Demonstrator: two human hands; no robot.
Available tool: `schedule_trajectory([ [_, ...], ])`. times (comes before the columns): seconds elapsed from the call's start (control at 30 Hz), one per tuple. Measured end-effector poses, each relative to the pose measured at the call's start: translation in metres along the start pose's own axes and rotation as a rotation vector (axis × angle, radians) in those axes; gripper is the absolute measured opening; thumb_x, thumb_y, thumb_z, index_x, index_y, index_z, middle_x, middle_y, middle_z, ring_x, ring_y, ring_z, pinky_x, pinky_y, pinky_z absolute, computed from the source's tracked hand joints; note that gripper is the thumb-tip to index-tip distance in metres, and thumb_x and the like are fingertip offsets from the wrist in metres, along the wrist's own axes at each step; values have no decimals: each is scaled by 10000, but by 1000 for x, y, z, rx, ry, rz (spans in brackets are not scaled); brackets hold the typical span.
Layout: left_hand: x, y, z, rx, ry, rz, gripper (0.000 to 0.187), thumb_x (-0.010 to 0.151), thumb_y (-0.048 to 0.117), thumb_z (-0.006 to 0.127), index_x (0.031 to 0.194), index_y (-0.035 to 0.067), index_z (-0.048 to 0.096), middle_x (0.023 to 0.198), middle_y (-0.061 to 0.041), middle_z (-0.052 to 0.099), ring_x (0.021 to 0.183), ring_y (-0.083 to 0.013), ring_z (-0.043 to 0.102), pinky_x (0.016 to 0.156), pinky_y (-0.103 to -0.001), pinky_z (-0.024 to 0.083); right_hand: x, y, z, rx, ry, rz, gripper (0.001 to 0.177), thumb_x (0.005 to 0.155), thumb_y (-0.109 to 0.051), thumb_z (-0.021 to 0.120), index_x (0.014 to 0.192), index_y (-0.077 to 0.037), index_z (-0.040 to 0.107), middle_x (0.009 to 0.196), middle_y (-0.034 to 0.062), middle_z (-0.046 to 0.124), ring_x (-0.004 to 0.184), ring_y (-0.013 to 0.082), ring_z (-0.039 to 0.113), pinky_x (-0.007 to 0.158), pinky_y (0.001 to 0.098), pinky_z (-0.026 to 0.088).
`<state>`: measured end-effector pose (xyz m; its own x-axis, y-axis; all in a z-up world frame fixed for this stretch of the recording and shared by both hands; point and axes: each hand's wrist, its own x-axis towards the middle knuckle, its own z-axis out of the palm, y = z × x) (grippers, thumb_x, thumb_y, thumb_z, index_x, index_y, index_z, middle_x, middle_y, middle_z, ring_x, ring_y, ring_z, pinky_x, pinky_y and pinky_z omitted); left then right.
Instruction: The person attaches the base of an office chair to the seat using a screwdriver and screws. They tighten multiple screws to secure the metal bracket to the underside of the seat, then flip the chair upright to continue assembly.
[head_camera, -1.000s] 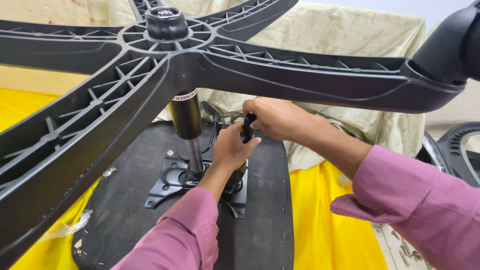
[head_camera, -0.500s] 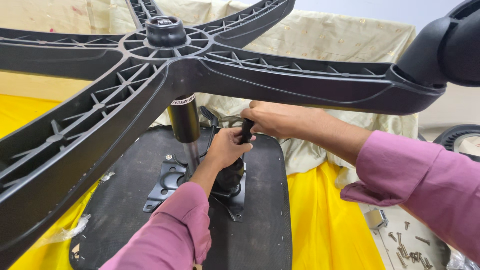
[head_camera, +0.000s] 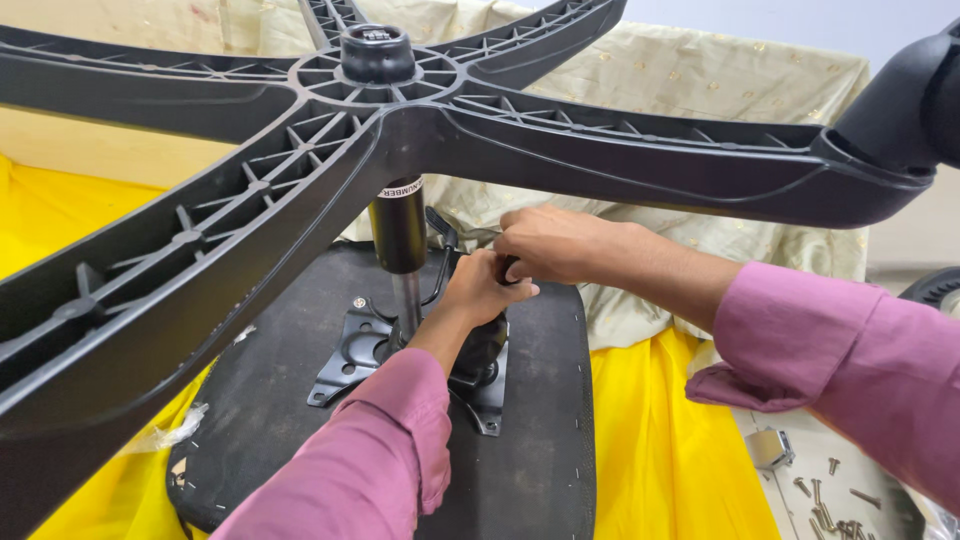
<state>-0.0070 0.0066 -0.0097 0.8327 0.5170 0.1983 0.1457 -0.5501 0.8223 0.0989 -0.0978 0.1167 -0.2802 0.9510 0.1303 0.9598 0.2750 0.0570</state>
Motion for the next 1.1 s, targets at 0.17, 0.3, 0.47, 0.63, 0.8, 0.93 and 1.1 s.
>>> schedule_trajectory([
  [0.17,3,9,1,14,-10,29,369,732,241,839,1073,118,770,844,-73,774,785,-188,738,762,-343,556,3,20,11,-71,-106,199,428,856,-375,746,790,46,703,748,262,665,785,442,681,704,497,545],
  [0.3,-11,21,0,35,88,-82,392,712,282,869,1048,105,770,823,-93,786,737,-206,746,754,-358,564,15,14,12,-126,-96,221,357,829,-325,745,831,30,709,792,260,678,812,443,684,714,502,545],
  [0.47,-18,19,-5,88,86,-142,330,712,294,891,933,63,810,849,-87,788,778,-188,741,762,-349,558,7,5,7,-29,-279,110,362,783,-360,734,940,-35,710,791,201,698,783,436,679,680,534,524],
  [0.63,-13,6,-2,1,54,-198,349,681,303,910,925,75,808,834,-70,801,762,-167,747,736,-334,569,14,17,21,-27,-319,243,509,913,-490,674,941,18,689,770,232,694,789,418,691,719,505,546],
  [0.8,-13,1,-1,-9,155,-151,361,679,278,924,914,36,797,833,-72,793,744,-141,767,720,-313,592,35,6,35,52,-358,686,477,972,-432,573,911,3,758,742,214,750,792,342,757,777,449,580],
  [0.93,-15,-5,-2,-4,125,-155,328,686,274,906,904,45,818,850,-68,808,764,-150,771,742,-320,585,25,-4,28,-41,-309,546,453,962,-433,620,1077,4,639,819,219,725,775,377,741,722,501,579],
  [1.1,-10,-7,-5,6,61,-179,371,683,305,920,950,72,812,893,-58,802,807,-138,770,783,-296,587,8,4,16,-216,-292,-37,298,824,-355,725,1017,-129,741,914,154,690,786,379,709,689,506,551],
])
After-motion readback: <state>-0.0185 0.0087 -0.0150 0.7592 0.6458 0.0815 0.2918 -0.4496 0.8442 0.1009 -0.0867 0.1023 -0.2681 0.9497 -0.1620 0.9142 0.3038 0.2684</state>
